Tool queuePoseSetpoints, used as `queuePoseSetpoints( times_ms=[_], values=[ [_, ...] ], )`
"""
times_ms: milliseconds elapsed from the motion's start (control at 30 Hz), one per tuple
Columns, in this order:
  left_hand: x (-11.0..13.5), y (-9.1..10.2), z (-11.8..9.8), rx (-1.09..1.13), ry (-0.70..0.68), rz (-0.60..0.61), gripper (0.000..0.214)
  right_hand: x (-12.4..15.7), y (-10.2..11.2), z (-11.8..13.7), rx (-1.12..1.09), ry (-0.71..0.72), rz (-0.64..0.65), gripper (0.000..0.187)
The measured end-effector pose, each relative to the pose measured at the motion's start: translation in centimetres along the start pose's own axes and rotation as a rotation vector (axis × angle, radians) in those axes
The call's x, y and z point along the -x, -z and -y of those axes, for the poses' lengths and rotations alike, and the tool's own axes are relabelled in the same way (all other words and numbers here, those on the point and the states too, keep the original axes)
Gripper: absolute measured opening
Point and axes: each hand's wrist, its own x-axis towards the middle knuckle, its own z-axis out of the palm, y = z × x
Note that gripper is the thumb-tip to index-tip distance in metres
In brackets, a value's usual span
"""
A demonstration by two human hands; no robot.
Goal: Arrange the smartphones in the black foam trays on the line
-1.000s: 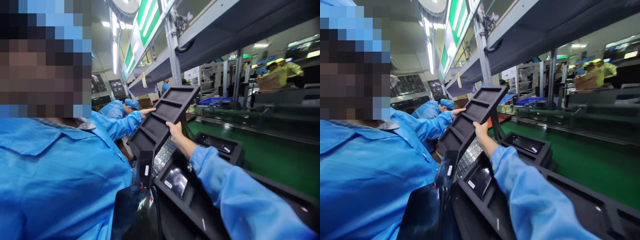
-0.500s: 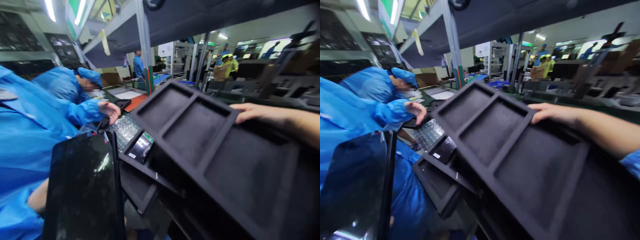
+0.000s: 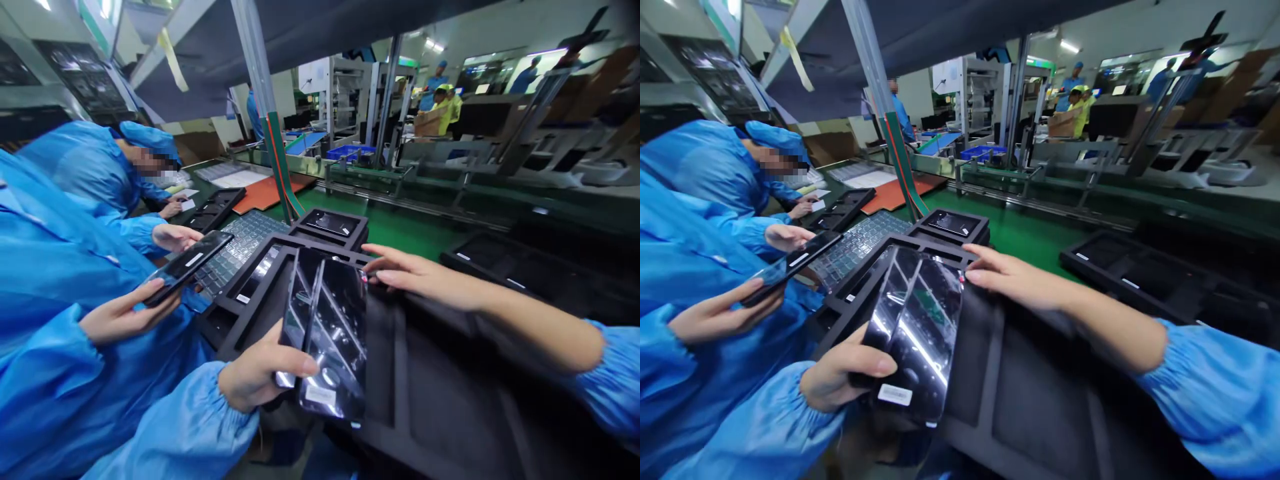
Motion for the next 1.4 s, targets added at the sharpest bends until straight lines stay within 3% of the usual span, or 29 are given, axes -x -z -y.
queuePoseSetpoints(
  times_ms=[67, 133, 200, 367, 500, 667, 800, 867, 967, 1100, 1200, 1267, 1400],
  values=[
    [-1.4, -5.4, 2.2, 0.037, 0.087, 0.11, 0.053, 0.2, -2.1, 0.0, -0.245, -0.07, 0.016, 0.072],
    [-2.1, -7.8, 3.3, 0.136, 0.185, 0.208, 0.062, 0.1, -3.5, -0.5, -0.439, -0.135, -0.002, 0.067],
    [-2.1, -7.4, 3.0, 0.175, 0.207, 0.189, 0.056, -0.2, -3.8, -1.3, -0.533, -0.185, -0.026, 0.059],
    [-0.8, -2.6, 0.1, 0.123, 0.116, 0.011, 0.049, -0.5, -1.9, -2.7, -0.437, -0.236, -0.057, 0.058],
    [-0.8, -1.3, -0.2, 0.003, 0.147, 0.027, 0.05, -0.8, -1.4, -2.4, 0.014, -0.143, 0.006, 0.049],
    [-1.6, -1.9, 0.5, -0.005, 0.052, -0.016, 0.068, -0.5, -2.9, -1.6, 0.897, 0.127, -0.124, 0.032],
    [-2.6, -2.2, 1.0, -0.092, -0.087, -0.062, 0.075, 0.1, -4.2, -1.1, 1.268, 0.274, -0.218, 0.024],
    [-3.1, -2.0, 1.4, -0.238, -0.154, -0.047, 0.077, 0.2, -4.2, -0.5, 1.314, 0.381, -0.272, 0.024],
    [-3.0, -1.5, 1.8, -0.545, -0.341, -0.09, 0.076, 0.1, -3.3, 0.5, 1.179, 0.505, -0.321, 0.026],
    [-0.4, -0.7, 1.4, -0.907, -0.614, -0.35, 0.052, 0.4, -1.1, 0.9, 0.911, 0.552, -0.455, 0.026],
    [2.8, 0.2, 1.5, -0.916, -0.516, -0.375, 0.032, 1.3, 0.1, -0.3, 0.726, 0.439, -0.504, 0.028],
    [4.8, 1.0, 2.2, -0.821, -0.419, -0.454, 0.023, 1.7, 0.2, -1.3, 0.527, 0.285, -0.451, 0.031],
    [7.1, 2.9, 4.8, -0.566, -0.325, -0.744, 0.014, 1.3, -1.7, -1.0, -0.208, -0.057, -0.091, 0.054]
  ],
)
